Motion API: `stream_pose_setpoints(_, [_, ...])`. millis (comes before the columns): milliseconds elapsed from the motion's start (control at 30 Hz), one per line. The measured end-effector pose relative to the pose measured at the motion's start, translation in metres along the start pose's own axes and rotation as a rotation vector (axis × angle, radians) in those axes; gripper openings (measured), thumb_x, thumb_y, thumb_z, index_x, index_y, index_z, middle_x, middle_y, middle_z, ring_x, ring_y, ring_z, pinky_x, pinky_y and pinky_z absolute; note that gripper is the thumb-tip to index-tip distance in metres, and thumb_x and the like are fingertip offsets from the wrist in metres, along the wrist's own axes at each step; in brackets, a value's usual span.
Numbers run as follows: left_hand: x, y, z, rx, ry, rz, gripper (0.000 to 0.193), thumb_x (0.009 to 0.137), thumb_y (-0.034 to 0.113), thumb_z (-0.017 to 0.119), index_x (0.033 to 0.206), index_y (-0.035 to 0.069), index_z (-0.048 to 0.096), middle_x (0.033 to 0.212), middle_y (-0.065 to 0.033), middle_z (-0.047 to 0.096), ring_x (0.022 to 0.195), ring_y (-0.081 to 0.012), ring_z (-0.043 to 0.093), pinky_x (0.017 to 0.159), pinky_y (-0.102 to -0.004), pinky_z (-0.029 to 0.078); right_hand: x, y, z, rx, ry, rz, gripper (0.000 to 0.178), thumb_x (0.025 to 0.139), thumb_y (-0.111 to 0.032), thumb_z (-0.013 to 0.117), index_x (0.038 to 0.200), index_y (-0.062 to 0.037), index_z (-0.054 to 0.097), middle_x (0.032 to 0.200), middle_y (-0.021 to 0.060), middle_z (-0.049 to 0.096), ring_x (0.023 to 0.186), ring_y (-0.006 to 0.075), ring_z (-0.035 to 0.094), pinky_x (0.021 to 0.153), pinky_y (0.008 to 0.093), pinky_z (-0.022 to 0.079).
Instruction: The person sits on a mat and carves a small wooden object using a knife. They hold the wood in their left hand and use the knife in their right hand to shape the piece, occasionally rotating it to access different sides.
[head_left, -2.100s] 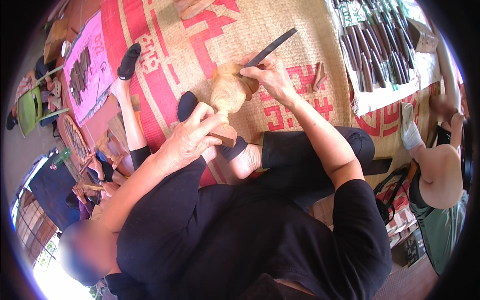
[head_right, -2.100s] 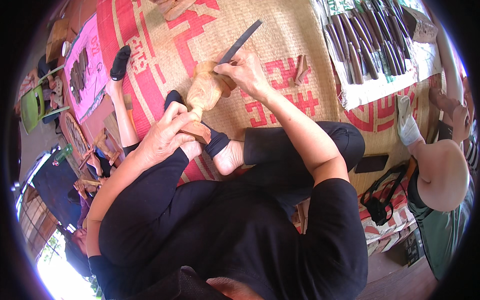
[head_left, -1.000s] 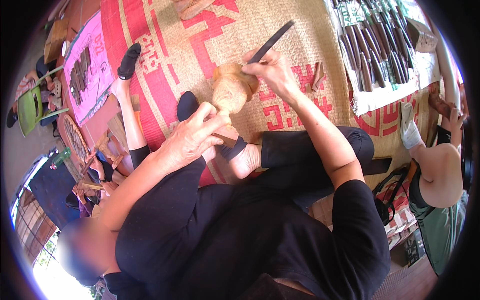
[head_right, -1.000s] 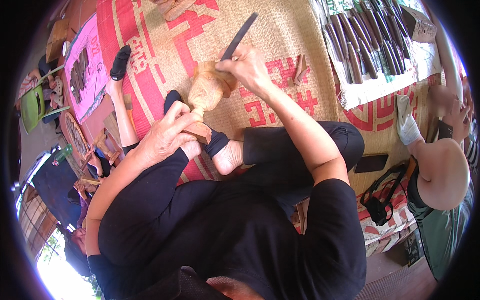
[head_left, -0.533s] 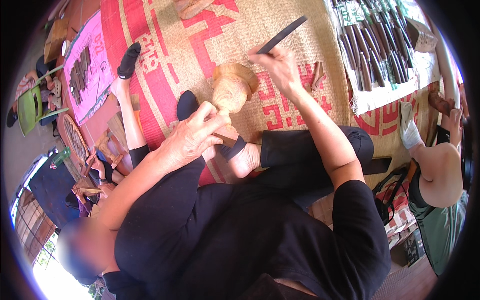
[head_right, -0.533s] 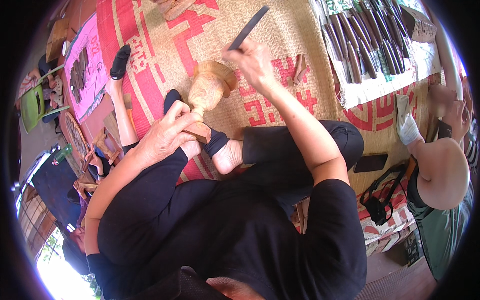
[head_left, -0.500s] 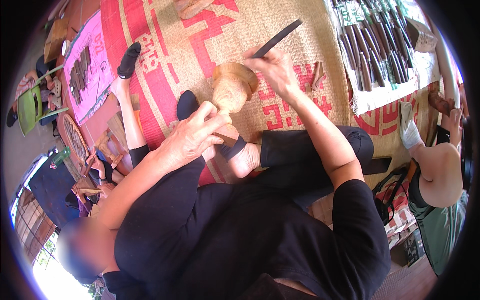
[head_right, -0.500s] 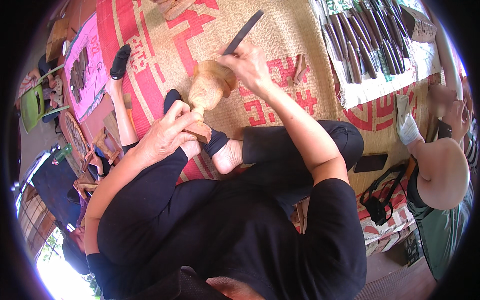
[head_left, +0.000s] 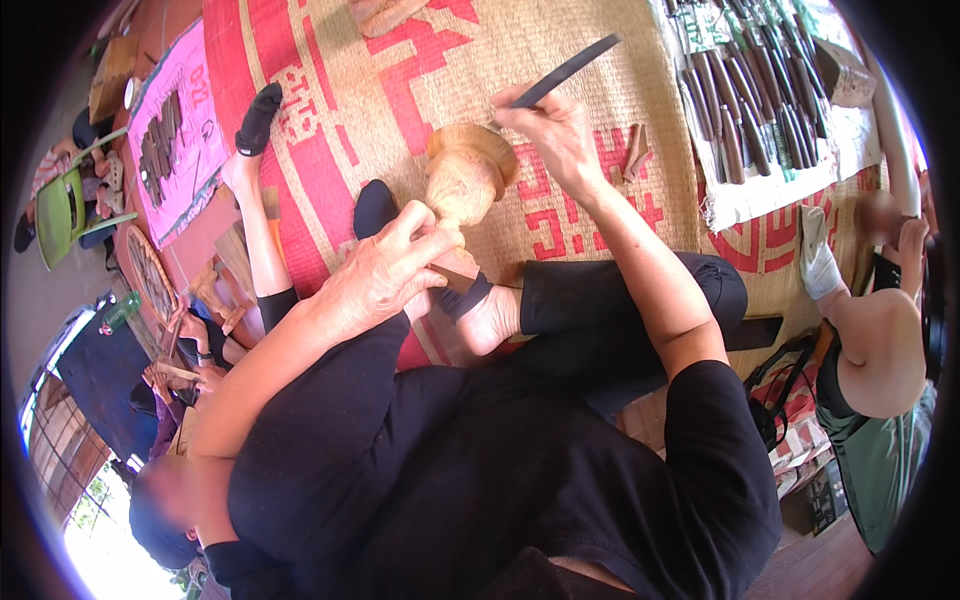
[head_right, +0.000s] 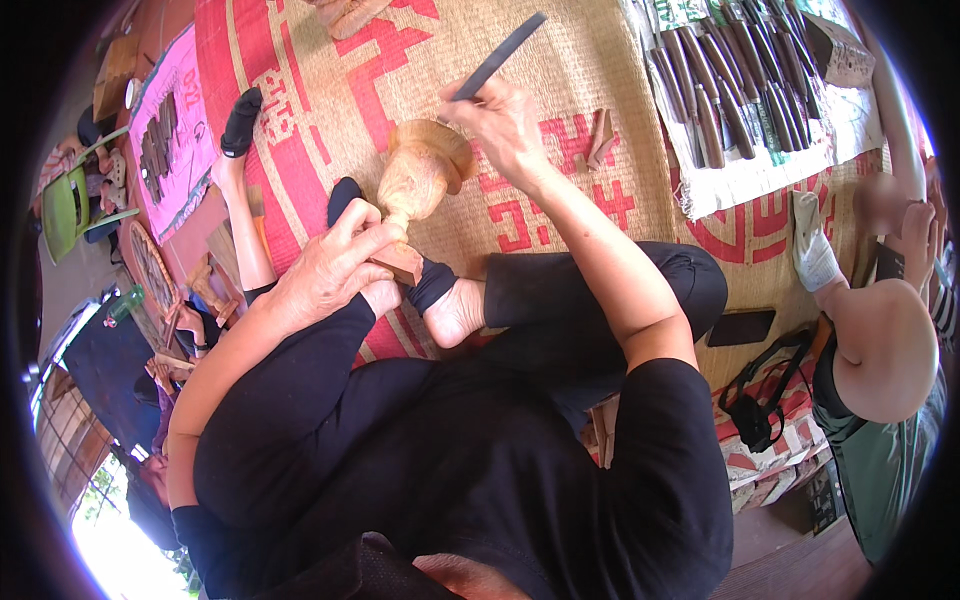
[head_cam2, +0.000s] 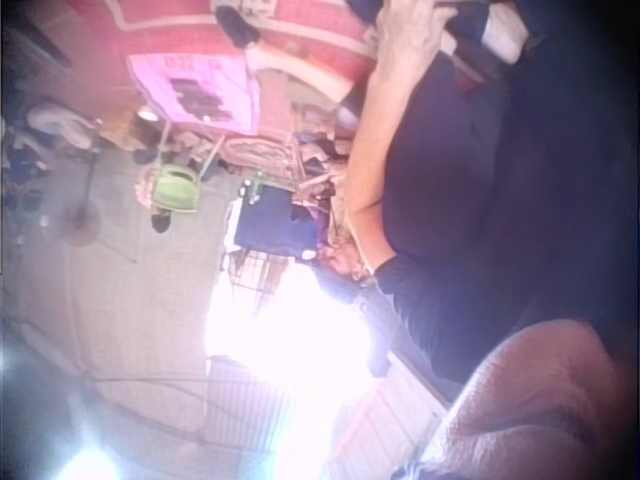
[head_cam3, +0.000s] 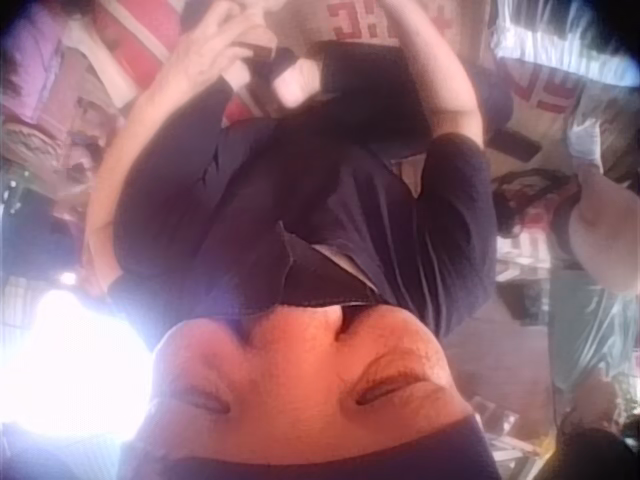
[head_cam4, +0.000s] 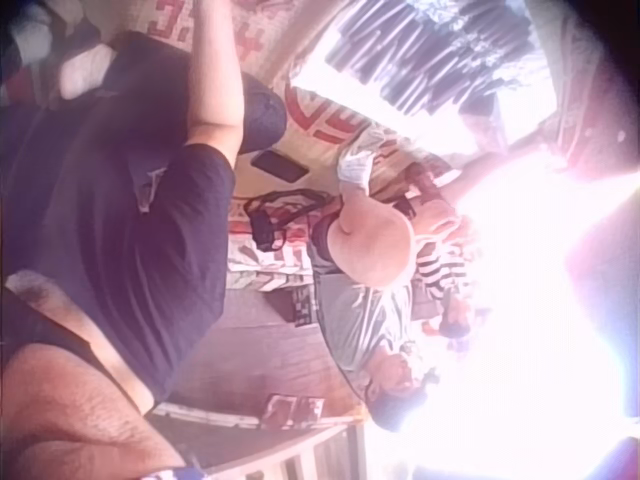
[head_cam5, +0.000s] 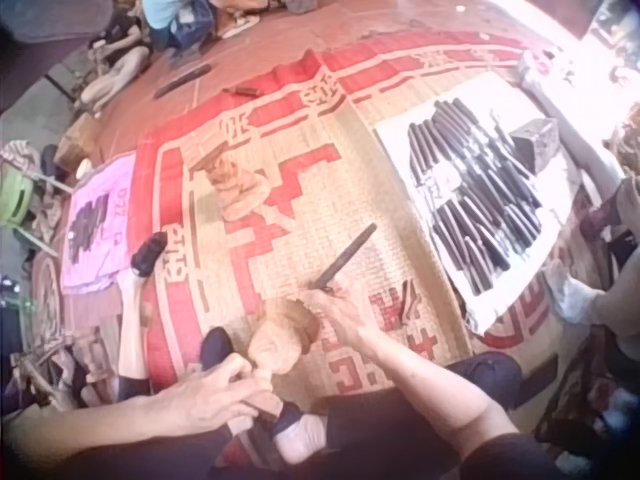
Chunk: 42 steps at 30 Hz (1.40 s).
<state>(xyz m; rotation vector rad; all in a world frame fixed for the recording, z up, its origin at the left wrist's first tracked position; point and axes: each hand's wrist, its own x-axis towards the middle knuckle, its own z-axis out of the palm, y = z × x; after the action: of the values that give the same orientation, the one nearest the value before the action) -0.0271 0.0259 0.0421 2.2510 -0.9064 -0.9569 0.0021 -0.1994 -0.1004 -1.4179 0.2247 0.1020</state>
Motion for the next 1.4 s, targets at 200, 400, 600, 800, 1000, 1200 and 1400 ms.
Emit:
stream_pose_setpoints(200, [0.001,0.001,0.000,-0.008,-0.014,-0.004,0.055,0.076,0.003,0.072,0.125,0.011,0.051,0.102,-0.0117,0.044,0.087,-0.0310,0.059,0.070,-0.0367,0.050,-0.008,-0.001,0.008,-0.246,-0.138,0.006,0.017,0.081,-0.009,0.069,0.097,-0.0023,0.069,0.086,0.0056,0.069,0.081,0.0111,0.062,0.073,0.0268,0.050])
stream_pose_setpoints(400, [0.000,0.001,0.000,0.000,-0.007,0.009,0.041,0.081,0.010,0.067,0.119,0.012,0.052,0.101,-0.0119,0.045,0.087,-0.0327,0.059,0.070,-0.0404,0.051,0.006,0.001,-0.009,-0.144,0.028,0.080,0.015,0.082,-0.009,0.068,0.096,-0.0025,0.070,0.087,0.0062,0.070,0.080,0.0111,0.063,0.074,0.0276,0.051])
stream_pose_setpoints(600, [0.000,-0.002,0.001,-0.014,-0.005,0.008,0.058,0.073,0.000,0.074,0.125,0.011,0.051,0.101,-0.0108,0.045,0.085,-0.0301,0.059,0.068,-0.0361,0.049,-0.009,0.003,0.009,-0.041,-0.102,0.055,0.014,0.083,-0.008,0.067,0.096,-0.0017,0.069,0.085,0.0034,0.067,0.084,0.0106,0.061,0.079,0.0262,0.049])
stream_pose_setpoints(800, [-0.001,-0.003,0.002,0.002,0.009,0.028,0.058,0.072,-0.001,0.073,0.125,0.011,0.051,0.101,-0.0108,0.045,0.084,-0.0298,0.059,0.068,-0.0364,0.050,-0.005,0.011,0.006,-0.099,-0.035,0.007,0.019,0.079,-0.019,0.071,0.091,-0.0056,0.072,0.079,0.0080,0.069,0.073,0.0153,0.065,0.068,0.0301,0.051])
stream_pose_setpoints(1000, [0.000,0.000,0.001,-0.004,0.011,0.001,0.042,0.079,0.009,0.069,0.118,0.011,0.053,0.100,-0.0107,0.045,0.085,-0.0315,0.060,0.069,-0.0396,0.051,-0.008,-0.008,0.005,-0.188,-0.134,0.007,0.015,0.079,-0.008,0.070,0.092,-0.0017,0.069,0.082,0.0036,0.066,0.080,0.0099,0.061,0.072,0.0257,0.049])
stream_pose_setpoints(1200, [0.001,-0.002,0.002,-0.028,0.029,-0.007,0.047,0.078,0.007,0.070,0.121,0.011,0.052,0.102,-0.0102,0.045,0.085,-0.0303,0.062,0.070,-0.0394,0.052,-0.007,0.000,0.004,-0.247,-0.103,-0.053,0.017,0.076,-0.013,0.070,0.090,-0.0039,0.071,0.077,0.0058,0.068,0.073,0.0152,0.063,0.069,0.0293,0.050])
stream_pose_setpoints(1400, [0.000,-0.003,0.001,-0.072,0.027,-0.049,0.045,0.079,0.008,0.070,0.121,0.009,0.052,0.104,-0.0103,0.045,0.088,-0.0303,0.062,0.071,-0.0388,0.051,0.003,-0.003,-0.011,0.028,0.030,0.032,0.014,0.080,-0.008,0.069,0.092,-0.0011,0.070,0.084,0.0041,0.068,0.082,0.0116,0.063,0.078,0.0260,0.050])
